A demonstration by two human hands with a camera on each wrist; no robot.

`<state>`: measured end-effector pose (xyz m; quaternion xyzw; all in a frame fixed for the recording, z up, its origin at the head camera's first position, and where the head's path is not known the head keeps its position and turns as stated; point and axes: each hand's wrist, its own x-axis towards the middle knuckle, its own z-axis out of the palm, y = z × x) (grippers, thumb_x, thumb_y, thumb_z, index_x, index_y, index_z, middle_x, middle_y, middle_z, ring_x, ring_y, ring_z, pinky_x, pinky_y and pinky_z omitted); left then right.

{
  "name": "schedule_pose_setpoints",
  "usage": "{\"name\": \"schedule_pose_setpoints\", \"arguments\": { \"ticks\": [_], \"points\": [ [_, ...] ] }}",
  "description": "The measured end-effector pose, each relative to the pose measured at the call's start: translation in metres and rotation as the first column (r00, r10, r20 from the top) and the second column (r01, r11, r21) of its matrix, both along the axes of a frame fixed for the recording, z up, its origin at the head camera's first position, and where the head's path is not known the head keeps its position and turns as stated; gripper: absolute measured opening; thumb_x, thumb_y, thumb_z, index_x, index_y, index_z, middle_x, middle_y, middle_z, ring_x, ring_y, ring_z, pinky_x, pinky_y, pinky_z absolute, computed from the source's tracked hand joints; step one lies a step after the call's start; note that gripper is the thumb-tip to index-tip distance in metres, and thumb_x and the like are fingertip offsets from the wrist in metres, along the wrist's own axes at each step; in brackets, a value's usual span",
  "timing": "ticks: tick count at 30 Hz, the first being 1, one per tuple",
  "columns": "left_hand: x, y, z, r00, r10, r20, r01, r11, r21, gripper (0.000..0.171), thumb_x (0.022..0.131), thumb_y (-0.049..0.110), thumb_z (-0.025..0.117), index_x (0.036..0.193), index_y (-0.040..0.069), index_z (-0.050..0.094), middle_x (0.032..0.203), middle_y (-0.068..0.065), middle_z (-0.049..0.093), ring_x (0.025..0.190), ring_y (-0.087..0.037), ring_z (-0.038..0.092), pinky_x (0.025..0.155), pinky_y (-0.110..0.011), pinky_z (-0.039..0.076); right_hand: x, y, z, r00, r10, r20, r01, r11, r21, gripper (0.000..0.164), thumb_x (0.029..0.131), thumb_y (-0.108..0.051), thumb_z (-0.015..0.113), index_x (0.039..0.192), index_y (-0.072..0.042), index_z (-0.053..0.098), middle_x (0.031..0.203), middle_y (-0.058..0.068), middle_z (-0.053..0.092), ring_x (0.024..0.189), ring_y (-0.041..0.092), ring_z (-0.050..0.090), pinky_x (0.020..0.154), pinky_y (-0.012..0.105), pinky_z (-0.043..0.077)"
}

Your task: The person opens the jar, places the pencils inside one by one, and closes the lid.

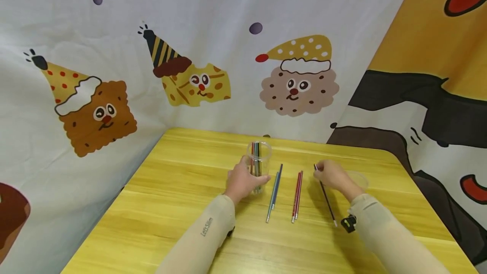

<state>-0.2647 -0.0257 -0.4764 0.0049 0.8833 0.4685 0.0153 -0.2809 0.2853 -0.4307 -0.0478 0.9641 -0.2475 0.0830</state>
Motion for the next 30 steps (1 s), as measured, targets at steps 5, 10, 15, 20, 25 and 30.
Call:
{"name": "schedule_pose_setpoints", "arguments": {
  "ticks": [5,10,15,20,25,30],
  "points": [
    [-0.001,-0.002,-0.001,1.0,-0.006,-0.013,0.005,1.0,-0.013,0.083,0.077,0.06,0.092,0.142,0.023,0.056,0.132,0.001,0.073,0.111,-0.027,0.066,0.113,-0.064,0.043,-0.003,-0.028,0.097,0.933,-0.101,-0.344,0.017,0.971,-0.24,0.047,0.111,-0.022,0.057,0.154,-0.004,0.052,0.117,0.023,0.072,0.09,0.026,0.072,0.069,0.027,0.056],
    [-0.001,-0.004,-0.002,1.0,-0.005,-0.014,0.005,1.0,-0.023,0.079,0.078,0.057,0.092,0.14,0.024,0.056,0.127,0.001,0.074,0.1,-0.022,0.065,0.106,-0.06,0.049,0.004,-0.081,0.149,0.733,-0.175,-0.657,-0.212,0.859,-0.466,0.045,0.106,-0.015,0.068,0.15,-0.014,0.059,0.099,0.01,0.071,0.079,0.009,0.069,0.071,0.014,0.053],
    [-0.001,0.0,-0.002,1.0,-0.017,-0.005,0.017,1.0,-0.012,0.079,0.077,0.059,0.092,0.14,0.026,0.057,0.131,0.002,0.073,0.106,-0.026,0.065,0.109,-0.063,0.046,-0.001,-0.119,0.128,0.658,-0.126,-0.743,-0.332,0.836,-0.436,0.036,0.102,-0.01,0.073,0.137,-0.008,0.067,0.095,0.011,0.075,0.073,0.004,0.064,0.069,0.011,0.051],
    [0.0,0.001,-0.002,1.0,-0.008,-0.014,0.008,1.0,-0.002,0.073,0.079,0.054,0.092,0.137,0.025,0.058,0.132,0.002,0.073,0.117,-0.027,0.065,0.116,-0.065,0.037,-0.011,-0.131,0.086,0.668,0.005,-0.744,-0.307,0.913,-0.27,0.024,0.101,-0.014,0.075,0.124,-0.007,0.075,0.092,0.009,0.08,0.064,0.013,0.059,0.059,0.02,0.046],
    [-0.001,0.0,-0.003,0.999,-0.014,-0.036,0.015,1.0,0.005,0.073,0.08,0.05,0.092,0.138,0.022,0.058,0.129,0.0,0.074,0.111,-0.024,0.068,0.116,-0.063,0.036,-0.014,-0.134,0.059,0.77,0.114,-0.628,-0.273,0.948,-0.162,0.02,0.103,-0.017,0.073,0.118,-0.006,0.079,0.102,0.01,0.083,0.072,0.017,0.07,0.063,0.029,0.055],
    [-0.003,0.001,-0.004,0.999,-0.018,-0.049,0.019,1.0,0.001,0.074,0.08,0.051,0.092,0.139,0.021,0.057,0.128,-0.001,0.075,0.111,-0.024,0.07,0.117,-0.062,0.036,-0.014,-0.135,0.055,0.769,0.168,-0.616,-0.294,0.95,-0.108,0.014,0.099,-0.015,0.078,0.11,-0.006,0.079,0.099,0.009,0.083,0.075,0.019,0.073,0.067,0.038,0.061]
  ]
}}
